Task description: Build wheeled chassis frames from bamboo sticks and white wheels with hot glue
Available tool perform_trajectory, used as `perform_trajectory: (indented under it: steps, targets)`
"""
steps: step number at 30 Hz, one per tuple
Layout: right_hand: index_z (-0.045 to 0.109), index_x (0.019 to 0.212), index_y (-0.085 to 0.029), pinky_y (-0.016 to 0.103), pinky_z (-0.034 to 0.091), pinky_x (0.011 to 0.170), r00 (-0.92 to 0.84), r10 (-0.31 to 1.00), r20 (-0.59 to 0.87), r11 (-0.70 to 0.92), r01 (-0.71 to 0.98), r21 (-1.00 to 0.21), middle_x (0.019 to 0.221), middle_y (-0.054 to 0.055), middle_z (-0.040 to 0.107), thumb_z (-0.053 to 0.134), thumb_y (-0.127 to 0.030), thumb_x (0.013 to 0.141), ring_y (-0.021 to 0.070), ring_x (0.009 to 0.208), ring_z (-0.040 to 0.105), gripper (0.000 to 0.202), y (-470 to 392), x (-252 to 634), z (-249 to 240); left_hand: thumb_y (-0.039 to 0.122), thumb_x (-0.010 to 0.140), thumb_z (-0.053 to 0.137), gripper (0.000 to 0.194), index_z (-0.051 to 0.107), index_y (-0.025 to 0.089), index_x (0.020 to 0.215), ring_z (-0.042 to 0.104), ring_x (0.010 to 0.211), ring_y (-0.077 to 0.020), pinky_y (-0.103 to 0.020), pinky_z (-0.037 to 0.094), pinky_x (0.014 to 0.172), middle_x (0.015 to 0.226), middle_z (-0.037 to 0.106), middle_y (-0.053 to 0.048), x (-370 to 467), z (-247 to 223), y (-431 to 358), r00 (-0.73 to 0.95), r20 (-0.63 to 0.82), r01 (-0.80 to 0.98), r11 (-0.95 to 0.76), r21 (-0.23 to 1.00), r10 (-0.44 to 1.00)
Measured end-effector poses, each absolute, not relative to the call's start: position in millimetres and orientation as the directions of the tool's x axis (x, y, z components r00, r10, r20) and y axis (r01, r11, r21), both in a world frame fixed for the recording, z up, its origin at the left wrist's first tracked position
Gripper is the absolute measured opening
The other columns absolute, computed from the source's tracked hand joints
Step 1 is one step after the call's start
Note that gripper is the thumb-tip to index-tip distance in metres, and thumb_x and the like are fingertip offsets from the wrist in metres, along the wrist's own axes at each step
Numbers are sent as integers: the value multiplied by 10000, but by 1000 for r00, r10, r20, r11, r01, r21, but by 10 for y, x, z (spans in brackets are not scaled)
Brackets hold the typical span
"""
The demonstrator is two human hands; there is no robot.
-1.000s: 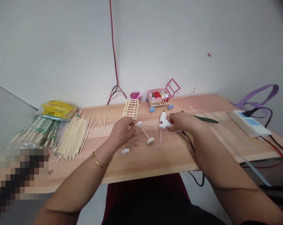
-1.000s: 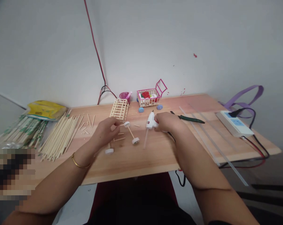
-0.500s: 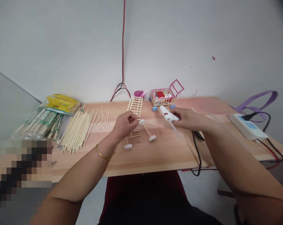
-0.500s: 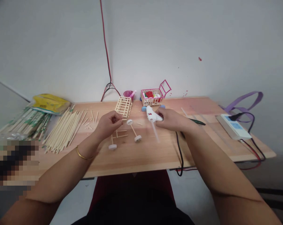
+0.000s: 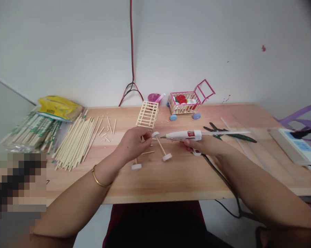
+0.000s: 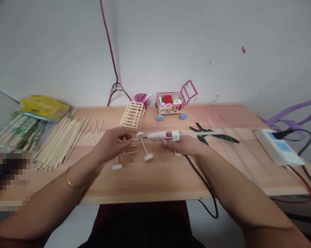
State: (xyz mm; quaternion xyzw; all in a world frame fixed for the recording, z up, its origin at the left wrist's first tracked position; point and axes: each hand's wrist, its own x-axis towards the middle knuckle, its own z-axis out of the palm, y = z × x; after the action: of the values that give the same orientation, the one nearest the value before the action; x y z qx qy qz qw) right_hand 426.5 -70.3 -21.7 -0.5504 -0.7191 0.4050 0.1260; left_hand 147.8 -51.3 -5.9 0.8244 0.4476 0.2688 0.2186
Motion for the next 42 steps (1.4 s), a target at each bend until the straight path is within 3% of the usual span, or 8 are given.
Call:
perform_trajectory:
  steps: [3,13,21,42]
  targets:
    - [592,739,-182,249,418,524,-373,859,-349,0,684,-730,651,32,593,488,-663,788,145,589,547,494,-692,4257,-189,107,721,571,91,612,164,663,484,629,-107,-233,355,610,653,591,19,1483,-85,-510,456,238,625,-499,600,857]
    - [586,714,-193,269,402,541,-319,867,-383,-25,740,-672,586,19,576,497,-679,764,155,568,532,497,-713,4161,-107,100,733,579,101,619,161,664,499,658,-120,-245,369,625,662,590,9,1497,-115,-492,471,225,643,-507,574,853]
    - [610,739,-197,279,401,538,-310,879,-363,4,766,-643,588,30,589,504,-615,802,170,572,547,436,-726,4125,-93,99,737,585,92,619,159,676,501,654,-116,-246,372,626,672,594,7,1489,-120,-477,465,241,646,-513,565,852]
    - [558,707,-188,276,398,568,-322,875,-362,2,749,-663,594,13,562,459,-631,820,153,584,524,468,-713,4119,-125,87,733,567,105,610,161,672,509,681,-129,-260,371,649,681,598,4,1497,-131,-474,473,228,654,-513,556,851]
